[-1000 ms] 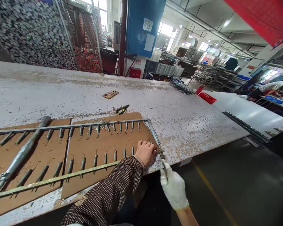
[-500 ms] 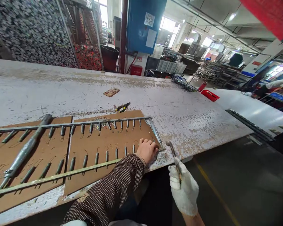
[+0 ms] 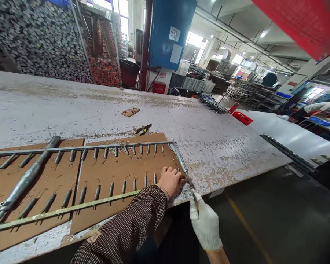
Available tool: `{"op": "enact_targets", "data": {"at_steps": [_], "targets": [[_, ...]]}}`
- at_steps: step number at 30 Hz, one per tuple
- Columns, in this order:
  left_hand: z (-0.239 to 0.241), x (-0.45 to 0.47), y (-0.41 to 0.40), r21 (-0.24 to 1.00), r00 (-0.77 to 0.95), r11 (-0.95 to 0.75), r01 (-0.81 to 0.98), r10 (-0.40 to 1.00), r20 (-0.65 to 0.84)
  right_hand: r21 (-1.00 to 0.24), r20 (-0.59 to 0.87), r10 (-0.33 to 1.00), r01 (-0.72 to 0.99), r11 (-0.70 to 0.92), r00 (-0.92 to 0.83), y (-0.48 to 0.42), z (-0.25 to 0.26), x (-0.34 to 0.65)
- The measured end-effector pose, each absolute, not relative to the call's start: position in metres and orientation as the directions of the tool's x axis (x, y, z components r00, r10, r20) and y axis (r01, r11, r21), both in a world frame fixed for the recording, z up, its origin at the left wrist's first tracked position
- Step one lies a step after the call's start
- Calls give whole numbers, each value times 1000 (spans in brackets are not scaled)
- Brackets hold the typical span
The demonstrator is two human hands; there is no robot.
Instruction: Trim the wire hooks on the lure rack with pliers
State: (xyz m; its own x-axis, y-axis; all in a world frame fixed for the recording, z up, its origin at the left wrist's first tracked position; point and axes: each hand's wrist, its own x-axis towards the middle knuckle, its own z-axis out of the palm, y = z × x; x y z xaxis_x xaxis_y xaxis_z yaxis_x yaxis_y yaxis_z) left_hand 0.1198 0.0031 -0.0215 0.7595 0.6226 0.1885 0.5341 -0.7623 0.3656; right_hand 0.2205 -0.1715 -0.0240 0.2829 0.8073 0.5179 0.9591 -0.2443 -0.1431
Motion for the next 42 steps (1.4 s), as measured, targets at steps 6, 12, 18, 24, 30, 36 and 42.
{"op": "enact_targets", "data": {"at_steps": [6, 12, 18, 24, 30, 36, 42], "targets": [[-26, 120, 3, 349, 750, -762, 545, 630, 203, -113, 564, 788, 968, -224, 248, -172, -36, 217], [-25, 113, 2, 322, 768, -799, 507, 589, 251, -188, 537, 785, 951, -245, 309, -174, -47, 213], [-26, 113, 7, 405, 773, -782, 474, 590, 234, -245, 502, 794, 937, -249, 342, -170, -20, 226], [-28, 113, 7, 396, 775, -793, 462, 579, 255, -331, 667, 646, 925, -189, 371, -177, 13, 228], [-31, 115, 6, 393, 768, -793, 465, 582, 267, -115, 591, 774, 974, -197, 227, -177, -11, 217], [-34, 115, 7, 385, 759, -799, 461, 580, 296, -210, 670, 694, 964, -165, 264, -180, 2, 218], [-34, 115, 6, 366, 769, -811, 457, 567, 296, -129, 630, 735, 967, -219, 251, -176, -2, 217]]}}
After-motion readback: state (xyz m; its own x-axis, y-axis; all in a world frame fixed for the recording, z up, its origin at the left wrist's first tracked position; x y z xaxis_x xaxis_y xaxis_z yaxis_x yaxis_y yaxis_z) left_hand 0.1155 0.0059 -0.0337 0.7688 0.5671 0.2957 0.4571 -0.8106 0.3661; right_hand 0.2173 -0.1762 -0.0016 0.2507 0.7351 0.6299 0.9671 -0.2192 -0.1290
